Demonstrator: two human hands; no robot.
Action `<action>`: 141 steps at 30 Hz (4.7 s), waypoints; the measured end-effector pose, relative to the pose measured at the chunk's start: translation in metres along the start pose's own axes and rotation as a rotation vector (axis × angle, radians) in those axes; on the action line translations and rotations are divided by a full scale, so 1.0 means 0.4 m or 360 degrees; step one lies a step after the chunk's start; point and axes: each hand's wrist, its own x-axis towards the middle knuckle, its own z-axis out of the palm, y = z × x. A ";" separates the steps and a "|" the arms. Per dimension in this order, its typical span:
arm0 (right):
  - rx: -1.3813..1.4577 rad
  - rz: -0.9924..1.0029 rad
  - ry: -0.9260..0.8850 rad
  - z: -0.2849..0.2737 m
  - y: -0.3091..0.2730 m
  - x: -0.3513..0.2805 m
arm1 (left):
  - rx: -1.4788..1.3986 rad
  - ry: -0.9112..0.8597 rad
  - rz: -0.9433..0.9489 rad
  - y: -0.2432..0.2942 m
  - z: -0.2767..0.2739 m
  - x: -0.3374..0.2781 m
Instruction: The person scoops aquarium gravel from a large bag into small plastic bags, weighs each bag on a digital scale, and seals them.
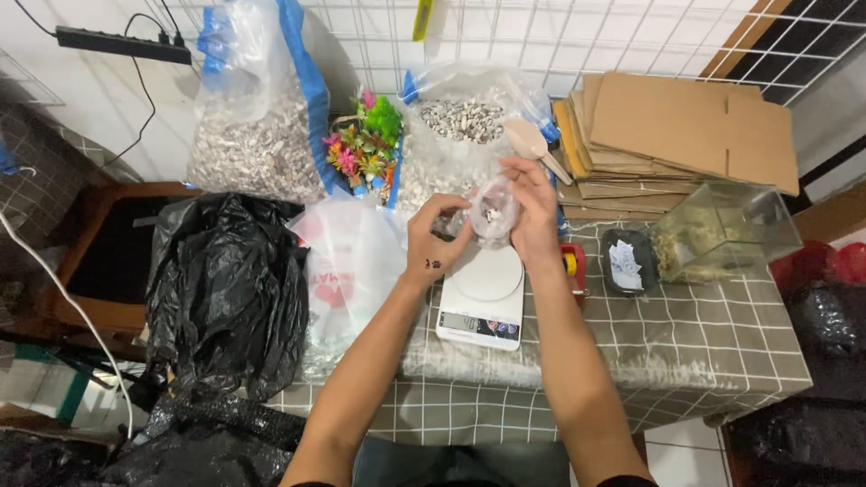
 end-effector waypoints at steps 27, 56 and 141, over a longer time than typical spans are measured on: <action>-0.1562 -0.0154 0.0259 0.000 -0.081 -0.023 | 0.0319 0.0036 -0.0229 -0.013 0.000 -0.014; -0.2046 0.0194 -0.0266 0.104 -0.232 0.040 | 0.0318 -0.0460 -0.0718 0.150 0.025 0.167; -0.2038 -0.0080 0.0200 0.147 -0.038 0.237 | -0.0868 0.0038 -0.1433 -0.200 0.138 0.216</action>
